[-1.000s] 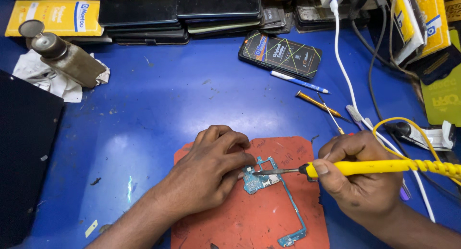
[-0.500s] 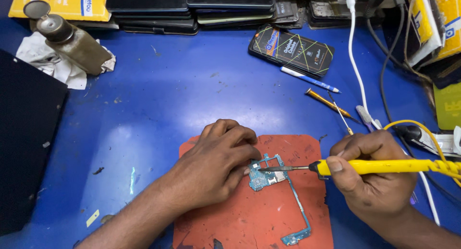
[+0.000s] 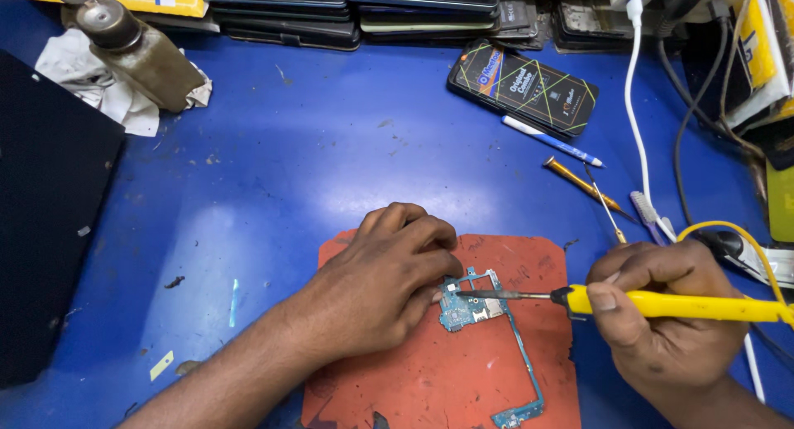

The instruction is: The person holds a phone motherboard steady on a red mat with one hand while using a yellow-handled soldering iron to work on the board's components. They continue soldering different points on the board throughout the episode.

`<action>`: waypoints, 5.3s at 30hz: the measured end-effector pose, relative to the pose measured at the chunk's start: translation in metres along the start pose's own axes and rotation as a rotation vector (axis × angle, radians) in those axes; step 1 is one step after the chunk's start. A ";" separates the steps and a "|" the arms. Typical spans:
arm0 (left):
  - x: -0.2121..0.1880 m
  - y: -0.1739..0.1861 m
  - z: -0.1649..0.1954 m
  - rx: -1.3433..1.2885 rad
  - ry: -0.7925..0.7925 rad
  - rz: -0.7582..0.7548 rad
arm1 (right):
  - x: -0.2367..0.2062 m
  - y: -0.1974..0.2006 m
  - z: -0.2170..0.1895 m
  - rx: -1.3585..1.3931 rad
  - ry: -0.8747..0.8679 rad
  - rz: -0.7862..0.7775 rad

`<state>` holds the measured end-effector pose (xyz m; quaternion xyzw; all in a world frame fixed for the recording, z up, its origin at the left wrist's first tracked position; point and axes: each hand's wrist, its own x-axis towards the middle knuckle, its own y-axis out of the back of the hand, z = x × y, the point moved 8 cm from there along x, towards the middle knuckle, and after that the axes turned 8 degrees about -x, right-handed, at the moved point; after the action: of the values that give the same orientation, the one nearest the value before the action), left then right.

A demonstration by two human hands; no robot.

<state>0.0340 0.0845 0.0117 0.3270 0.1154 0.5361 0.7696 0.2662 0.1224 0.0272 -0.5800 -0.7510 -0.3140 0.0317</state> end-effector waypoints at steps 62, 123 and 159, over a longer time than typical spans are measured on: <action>0.002 0.004 0.003 -0.038 -0.008 -0.003 | -0.003 -0.006 -0.001 0.071 0.086 -0.075; 0.001 0.002 0.006 0.014 0.071 -0.036 | 0.012 0.017 0.004 0.041 -0.043 0.046; 0.002 -0.004 0.006 -0.036 0.057 -0.117 | 0.009 0.002 0.013 0.015 -0.101 -0.056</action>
<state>0.0408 0.0832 0.0136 0.2903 0.1465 0.5013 0.8018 0.2690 0.1370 0.0219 -0.5736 -0.7698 -0.2796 -0.0108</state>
